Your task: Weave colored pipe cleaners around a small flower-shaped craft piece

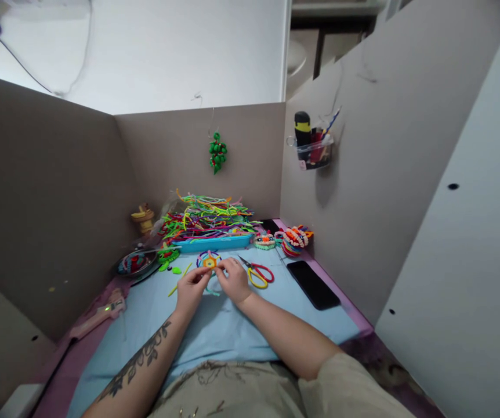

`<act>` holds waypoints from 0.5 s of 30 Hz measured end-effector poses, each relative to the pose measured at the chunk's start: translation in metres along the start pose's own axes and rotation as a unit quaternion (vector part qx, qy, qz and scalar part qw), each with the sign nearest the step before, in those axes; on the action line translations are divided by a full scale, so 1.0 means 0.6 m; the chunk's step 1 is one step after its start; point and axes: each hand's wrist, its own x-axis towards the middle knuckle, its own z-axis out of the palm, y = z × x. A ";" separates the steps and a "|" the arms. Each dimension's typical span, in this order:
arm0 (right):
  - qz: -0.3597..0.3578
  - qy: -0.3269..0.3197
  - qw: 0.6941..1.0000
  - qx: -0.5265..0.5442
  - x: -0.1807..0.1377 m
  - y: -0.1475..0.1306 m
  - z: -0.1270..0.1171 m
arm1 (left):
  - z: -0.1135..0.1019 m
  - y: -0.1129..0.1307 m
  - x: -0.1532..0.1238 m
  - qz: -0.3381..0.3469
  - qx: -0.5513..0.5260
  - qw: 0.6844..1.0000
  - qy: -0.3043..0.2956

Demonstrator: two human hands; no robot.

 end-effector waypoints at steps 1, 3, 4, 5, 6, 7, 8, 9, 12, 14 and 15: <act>0.006 0.003 1.000 0.007 0.001 0.001 0.000 | 0.000 0.000 0.000 0.001 -0.001 1.000 -0.004; 0.021 0.006 0.999 0.026 0.003 0.003 -0.001 | 0.000 0.000 -0.001 0.003 -0.003 1.000 -0.010; 0.033 0.006 0.999 0.036 0.003 0.004 -0.001 | 0.000 0.000 -0.001 0.003 -0.004 1.000 -0.013; 0.049 0.005 0.998 0.047 0.004 0.006 -0.001 | 0.000 0.000 -0.002 0.003 -0.004 1.000 -0.014; 0.069 0.002 0.996 0.060 0.004 0.007 0.000 | 0.000 -0.001 -0.002 0.002 -0.004 1.000 -0.015; 0.090 -0.003 0.993 0.076 0.004 0.010 0.001 | 0.001 -0.001 -0.002 0.001 -0.004 1.000 -0.016; 0.112 -0.008 0.989 0.095 0.004 0.012 0.002 | 0.001 -0.003 -0.002 -0.001 -0.004 1.000 -0.017; 0.133 -0.014 0.984 0.117 0.004 0.014 0.004 | 0.001 -0.004 -0.002 -0.001 -0.003 1.000 -0.016; 0.186 -0.034 0.964 0.187 0.003 0.023 0.012 | 0.001 -0.008 -0.002 0.001 0.000 1.000 -0.019; 0.212 -0.038 0.950 0.227 0.002 0.029 0.017 | 0.002 -0.009 -0.002 0.002 0.000 1.000 -0.021; 0.221 -0.039 0.944 0.243 0.002 0.031 0.019 | 0.002 -0.009 -0.001 0.001 -0.002 1.000 -0.022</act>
